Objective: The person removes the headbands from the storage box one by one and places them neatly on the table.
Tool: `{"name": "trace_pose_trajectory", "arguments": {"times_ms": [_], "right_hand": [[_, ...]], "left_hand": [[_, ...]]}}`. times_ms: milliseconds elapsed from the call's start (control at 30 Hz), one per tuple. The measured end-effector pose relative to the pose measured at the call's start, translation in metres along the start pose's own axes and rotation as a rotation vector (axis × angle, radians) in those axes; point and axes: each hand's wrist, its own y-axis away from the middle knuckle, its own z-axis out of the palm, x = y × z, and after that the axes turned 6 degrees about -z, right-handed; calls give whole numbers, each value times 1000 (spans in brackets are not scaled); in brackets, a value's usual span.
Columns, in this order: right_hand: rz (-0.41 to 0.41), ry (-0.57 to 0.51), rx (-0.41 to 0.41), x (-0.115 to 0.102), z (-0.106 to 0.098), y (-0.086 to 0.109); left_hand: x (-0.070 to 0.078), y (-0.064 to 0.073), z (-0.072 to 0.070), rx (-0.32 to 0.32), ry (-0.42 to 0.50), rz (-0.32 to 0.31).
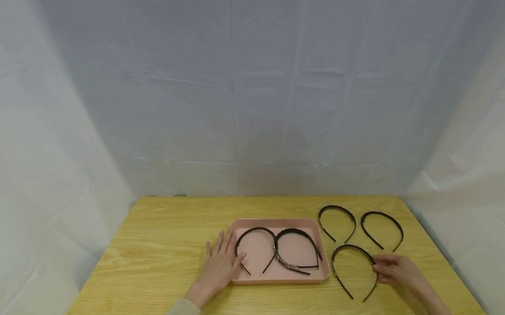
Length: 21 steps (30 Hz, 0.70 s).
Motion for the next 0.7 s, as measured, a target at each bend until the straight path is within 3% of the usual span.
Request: {"name": "trace_pose_trajectory", "arguments": {"times_ms": [67,233,467,700], "right_hand": [[-17,36,7,-2,1,0],[-62,120,22,-5,3,0],[-46,156,55,-11,6,-1],[-38,174,167,-16,3,-3]], "left_hand": [[-1,0,1,13,3,3],[8,1,-12,-48,20,-26],[13,2,-20,-73,32,-34],[14,2,-21,-71,36,-31]]}}
